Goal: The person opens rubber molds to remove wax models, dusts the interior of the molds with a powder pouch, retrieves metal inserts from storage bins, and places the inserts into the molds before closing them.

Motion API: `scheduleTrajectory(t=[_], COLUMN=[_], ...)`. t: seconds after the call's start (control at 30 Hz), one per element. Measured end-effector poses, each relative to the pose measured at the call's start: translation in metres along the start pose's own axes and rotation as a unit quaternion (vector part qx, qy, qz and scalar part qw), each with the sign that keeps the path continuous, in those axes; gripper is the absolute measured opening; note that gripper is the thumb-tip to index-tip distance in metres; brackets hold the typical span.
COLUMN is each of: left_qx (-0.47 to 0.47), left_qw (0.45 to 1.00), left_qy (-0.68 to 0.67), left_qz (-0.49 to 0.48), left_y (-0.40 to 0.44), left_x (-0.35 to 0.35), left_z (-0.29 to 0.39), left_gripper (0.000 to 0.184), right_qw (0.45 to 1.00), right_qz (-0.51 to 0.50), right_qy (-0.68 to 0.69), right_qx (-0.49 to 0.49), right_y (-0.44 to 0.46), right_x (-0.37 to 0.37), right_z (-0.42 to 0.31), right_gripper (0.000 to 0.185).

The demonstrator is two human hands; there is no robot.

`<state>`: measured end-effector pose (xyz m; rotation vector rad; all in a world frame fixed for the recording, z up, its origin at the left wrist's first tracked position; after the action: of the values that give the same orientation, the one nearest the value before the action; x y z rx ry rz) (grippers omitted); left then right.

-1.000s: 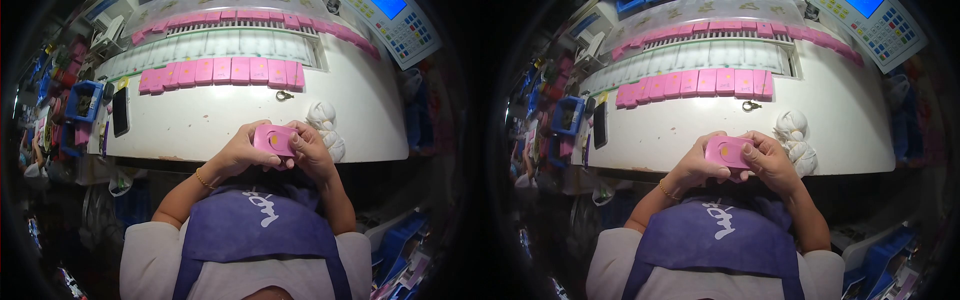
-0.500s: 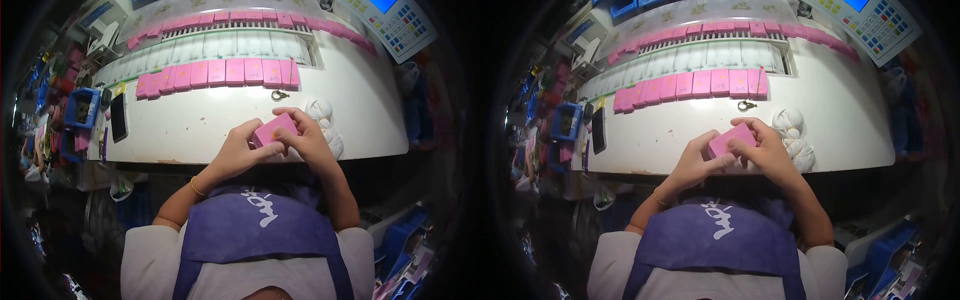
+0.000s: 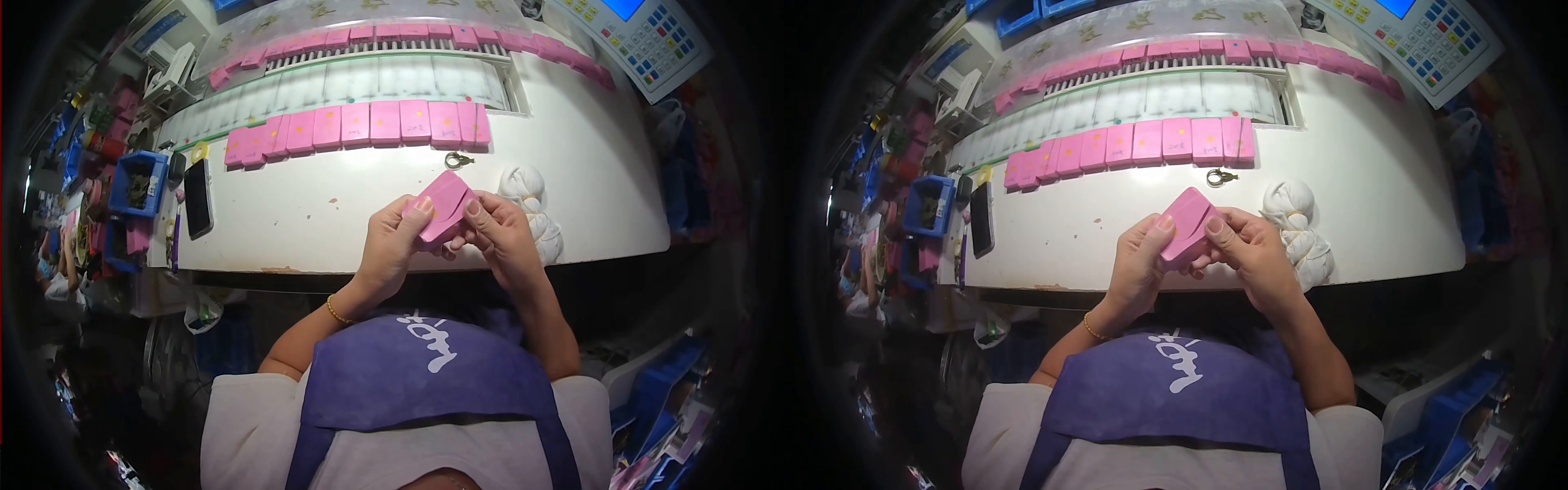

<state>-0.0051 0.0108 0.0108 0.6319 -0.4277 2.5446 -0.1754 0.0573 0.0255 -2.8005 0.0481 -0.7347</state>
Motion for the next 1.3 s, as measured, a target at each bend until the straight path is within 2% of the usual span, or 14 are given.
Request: scheduleTrajectory(t=[0.1,0.2,0.3,0.5,0.6,0.7,0.8,0.9,0.97,1.0,1.03,1.1,1.2,1.3], left_qx=[0.022,0.023,0.115,0.149,0.187,0.23,0.242,0.297,0.26,0.237,0.216,0.187,0.165,0.232], left_qw=[0.998,0.988,0.967,0.956,0.948,0.921,0.903,0.874,0.95,0.964,0.974,0.977,0.962,0.925], left_qy=[0.061,0.152,0.226,0.252,0.256,0.313,0.354,0.385,0.174,0.123,0.07,0.1,0.214,0.299], left_qz=[0.003,0.007,0.03,0.025,0.027,-0.008,-0.016,-0.01,0.004,0.012,0.022,0.024,-0.036,0.016], left_y=[0.0,0.002,0.001,0.001,-0.002,-0.001,0.0,-0.005,-0.005,-0.005,-0.006,-0.004,0.002,-0.001], left_x=[0.001,-0.002,-0.003,-0.01,-0.005,-0.002,-0.009,-0.005,0.001,0.001,0.002,0.001,-0.002,-0.001], left_z=[0.006,0.006,0.005,0.003,0.007,0.01,0.008,0.017,0.015,0.016,0.016,0.021,0.027,0.032], left_gripper=[0.031,0.03,0.035,0.037,0.03,0.021,0.012,0.014,0.018,0.019,0.021,0.025,0.029,0.032], right_qw=[0.989,0.977,0.966,0.986,0.984,0.97,0.965,0.951,0.898,0.865,0.855,0.835,0.761,0.683], right_qz=[0.054,0.095,0.084,0.062,0.075,0.059,0.065,0.066,0.027,0.006,0.008,0.008,0.013,0.032], right_qy=[-0.127,-0.165,-0.22,-0.149,-0.139,-0.212,-0.211,-0.213,-0.316,-0.364,-0.375,-0.397,-0.446,-0.48], right_qx=[-0.049,-0.092,-0.105,-0.046,-0.08,-0.105,-0.145,-0.216,-0.305,-0.346,-0.357,-0.381,-0.471,-0.549], right_y=[-0.003,-0.004,-0.001,0.003,0.007,0.005,0.004,0.001,-0.001,-0.002,-0.004,-0.009,-0.01,-0.012], right_x=[0.008,0.015,0.01,0.005,0.006,0.007,0.009,0.01,0.004,0.003,0.005,0.012,0.017,0.011], right_z=[-0.008,-0.007,-0.005,-0.004,0.0,-0.002,0.0,-0.001,-0.007,-0.009,-0.01,-0.014,-0.011,-0.001], right_gripper=[0.036,0.036,0.035,0.033,0.033,0.033,0.034,0.032,0.032,0.033,0.034,0.036,0.039,0.035])
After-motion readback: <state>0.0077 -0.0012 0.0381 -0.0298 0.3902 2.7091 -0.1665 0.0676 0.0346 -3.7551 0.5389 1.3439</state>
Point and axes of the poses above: each hand's wrist, its own y-axis towards the middle knuckle, its own x-axis out of the palm, z = x × y, the point moved 1 cm from there along y, towards the middle knuckle, and after that the axes turned 4 degrees about z, right-handed, at the moved point
